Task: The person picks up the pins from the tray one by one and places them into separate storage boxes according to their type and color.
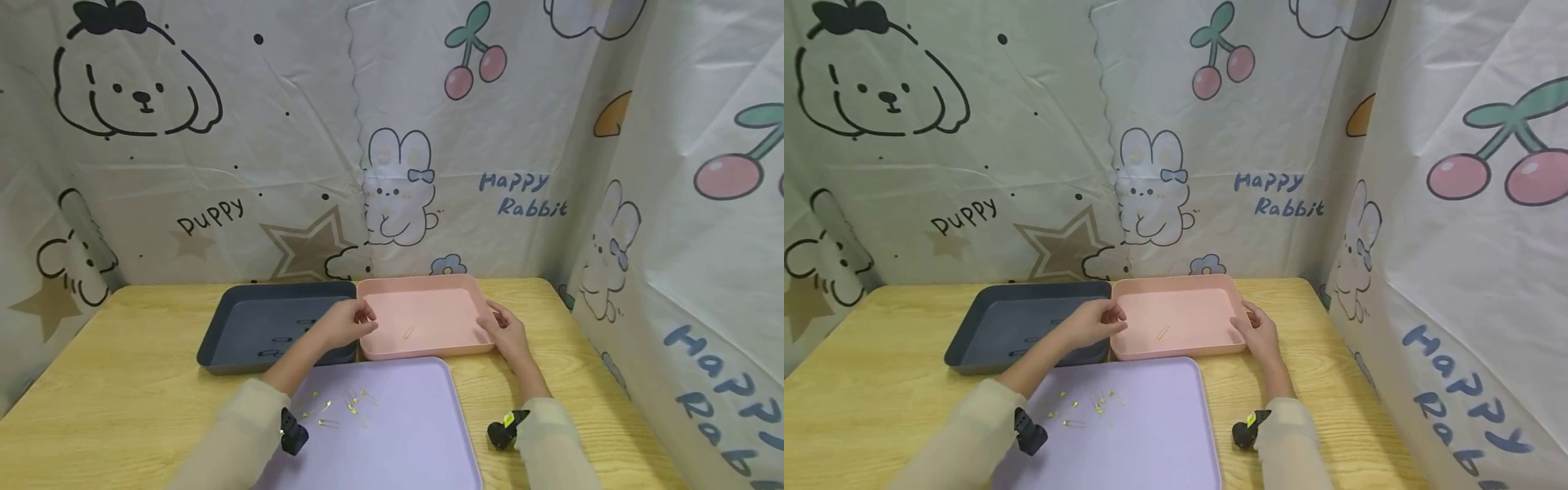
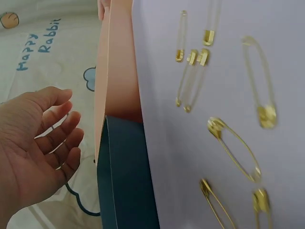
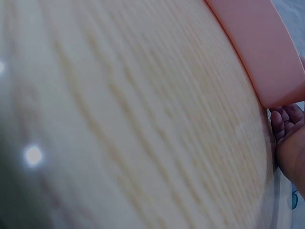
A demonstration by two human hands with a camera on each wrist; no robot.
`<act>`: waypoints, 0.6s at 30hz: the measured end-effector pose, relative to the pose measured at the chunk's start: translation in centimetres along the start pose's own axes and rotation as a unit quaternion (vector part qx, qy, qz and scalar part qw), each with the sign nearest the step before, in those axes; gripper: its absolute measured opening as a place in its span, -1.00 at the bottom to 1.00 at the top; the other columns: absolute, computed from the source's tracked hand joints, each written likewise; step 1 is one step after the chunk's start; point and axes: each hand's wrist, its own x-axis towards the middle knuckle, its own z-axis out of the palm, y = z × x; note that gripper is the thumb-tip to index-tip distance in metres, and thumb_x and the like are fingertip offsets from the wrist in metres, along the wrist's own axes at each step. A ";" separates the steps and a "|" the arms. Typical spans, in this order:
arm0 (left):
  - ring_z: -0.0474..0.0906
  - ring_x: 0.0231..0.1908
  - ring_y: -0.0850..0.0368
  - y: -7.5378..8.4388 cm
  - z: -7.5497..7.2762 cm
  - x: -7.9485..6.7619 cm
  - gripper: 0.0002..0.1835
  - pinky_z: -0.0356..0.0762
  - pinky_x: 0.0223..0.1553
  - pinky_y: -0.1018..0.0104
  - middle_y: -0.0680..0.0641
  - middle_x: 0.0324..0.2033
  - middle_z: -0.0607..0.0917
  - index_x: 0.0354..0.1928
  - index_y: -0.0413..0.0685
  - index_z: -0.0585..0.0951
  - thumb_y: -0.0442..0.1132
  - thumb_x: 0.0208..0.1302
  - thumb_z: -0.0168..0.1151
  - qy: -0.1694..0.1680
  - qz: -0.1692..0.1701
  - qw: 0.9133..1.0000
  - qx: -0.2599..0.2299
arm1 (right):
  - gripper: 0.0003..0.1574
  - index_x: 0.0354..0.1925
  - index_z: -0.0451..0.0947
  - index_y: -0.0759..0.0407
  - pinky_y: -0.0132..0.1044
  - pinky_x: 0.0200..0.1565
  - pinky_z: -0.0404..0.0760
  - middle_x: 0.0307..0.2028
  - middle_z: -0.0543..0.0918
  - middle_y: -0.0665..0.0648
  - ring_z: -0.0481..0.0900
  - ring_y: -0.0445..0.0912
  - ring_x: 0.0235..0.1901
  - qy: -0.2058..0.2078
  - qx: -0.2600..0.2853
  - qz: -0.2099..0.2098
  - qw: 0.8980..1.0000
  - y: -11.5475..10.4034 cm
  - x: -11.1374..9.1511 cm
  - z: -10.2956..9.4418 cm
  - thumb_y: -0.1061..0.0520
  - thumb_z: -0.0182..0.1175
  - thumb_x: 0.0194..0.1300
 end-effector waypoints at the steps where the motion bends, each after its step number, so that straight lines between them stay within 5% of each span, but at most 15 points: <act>1: 0.40 -0.46 0.19 0.0 -0.1 -0.3 -0.88 0.38 -0.46 0.40 0.00 -0.47 0.54 -0.30 -0.09 0.57 -0.20 0.19 0.23 -0.001 0.002 1.000 0.006 | -0.26 0.35 0.24 -0.01 -0.64 -0.15 0.35 0.22 0.40 0.23 0.35 0.01 0.19 0.001 -0.001 0.000 1.000 0.0 0.0 0.0 -0.06 0.19 0.25; 13: 0.41 -0.45 0.23 -0.6 -1.2 -4.8 -0.91 0.41 -0.38 0.36 0.08 -0.44 0.57 -0.34 -0.01 0.60 -0.18 0.16 0.28 -0.001 0.021 0.998 0.055 | -0.26 0.36 0.22 -0.03 -0.46 -0.01 0.37 0.23 0.39 0.22 0.34 0.01 0.19 0.005 -0.013 0.007 1.000 0.0 0.0 0.0 -0.07 0.17 0.26; 18: 0.42 -0.43 0.27 -1.6 -1.8 -6.6 -0.92 0.43 -0.34 0.37 0.09 -0.42 0.59 -0.34 -0.01 0.60 -0.19 0.16 0.28 -0.002 0.045 0.996 0.078 | -0.25 0.36 0.21 -0.03 -0.23 0.14 0.39 0.26 0.36 0.22 0.32 0.03 0.22 0.003 -0.007 0.010 1.000 0.0 0.1 0.0 -0.09 0.16 0.27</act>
